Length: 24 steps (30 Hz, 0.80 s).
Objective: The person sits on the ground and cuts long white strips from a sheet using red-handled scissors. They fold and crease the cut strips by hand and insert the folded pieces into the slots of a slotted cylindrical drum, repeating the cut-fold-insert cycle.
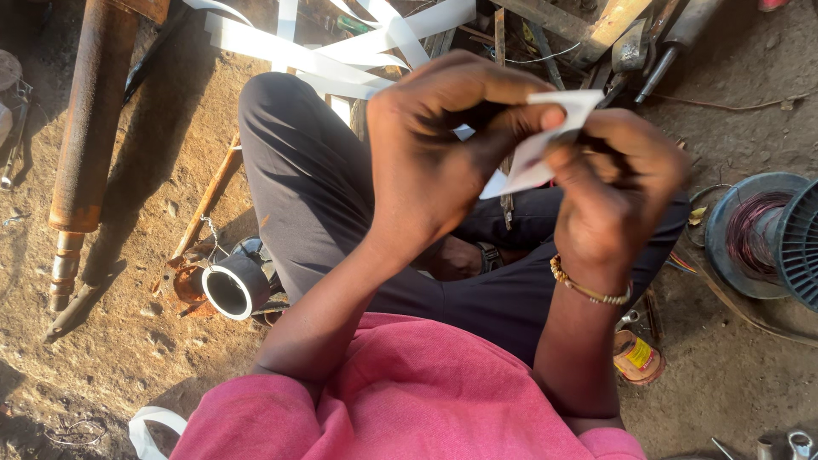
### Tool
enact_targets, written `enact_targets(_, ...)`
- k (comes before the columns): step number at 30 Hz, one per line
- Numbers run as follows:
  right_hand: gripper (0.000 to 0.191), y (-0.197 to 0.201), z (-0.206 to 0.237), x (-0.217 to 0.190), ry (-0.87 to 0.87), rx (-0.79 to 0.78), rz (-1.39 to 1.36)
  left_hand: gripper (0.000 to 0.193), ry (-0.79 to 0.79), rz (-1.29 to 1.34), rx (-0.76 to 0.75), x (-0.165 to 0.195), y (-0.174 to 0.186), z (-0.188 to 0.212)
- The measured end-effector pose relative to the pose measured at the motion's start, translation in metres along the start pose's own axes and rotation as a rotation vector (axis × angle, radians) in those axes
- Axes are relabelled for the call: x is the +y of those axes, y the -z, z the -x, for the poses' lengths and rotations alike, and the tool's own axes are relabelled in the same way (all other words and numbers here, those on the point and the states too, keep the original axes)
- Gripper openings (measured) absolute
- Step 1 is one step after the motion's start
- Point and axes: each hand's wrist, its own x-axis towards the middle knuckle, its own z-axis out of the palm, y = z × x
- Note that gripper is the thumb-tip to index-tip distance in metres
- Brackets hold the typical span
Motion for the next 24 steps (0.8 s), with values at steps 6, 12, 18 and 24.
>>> enact_targets(6, 0.017, 0.009, -0.016, 0.036, -0.197, -0.412, 0.206, 0.011, -0.105, 0.043, 0.257, 0.013, 0.024, -0.010)
enact_targets(12, 0.024, 0.013, -0.023, 0.077, -0.153, -0.585, 0.365, 0.020, -0.332, 0.059, 0.486, 0.016, 0.064, -0.035)
enact_targets(18, 0.013, 0.006, -0.022, 0.092, -0.384, -0.609, 0.190, 0.034, -0.310, -0.096, 0.691, 0.003, 0.081, -0.030)
enact_targets(24, 0.015, 0.005, -0.025, 0.094, -0.424, -0.671, 0.173, 0.030, -0.331, -0.124, 0.683, -0.008, 0.101, -0.032)
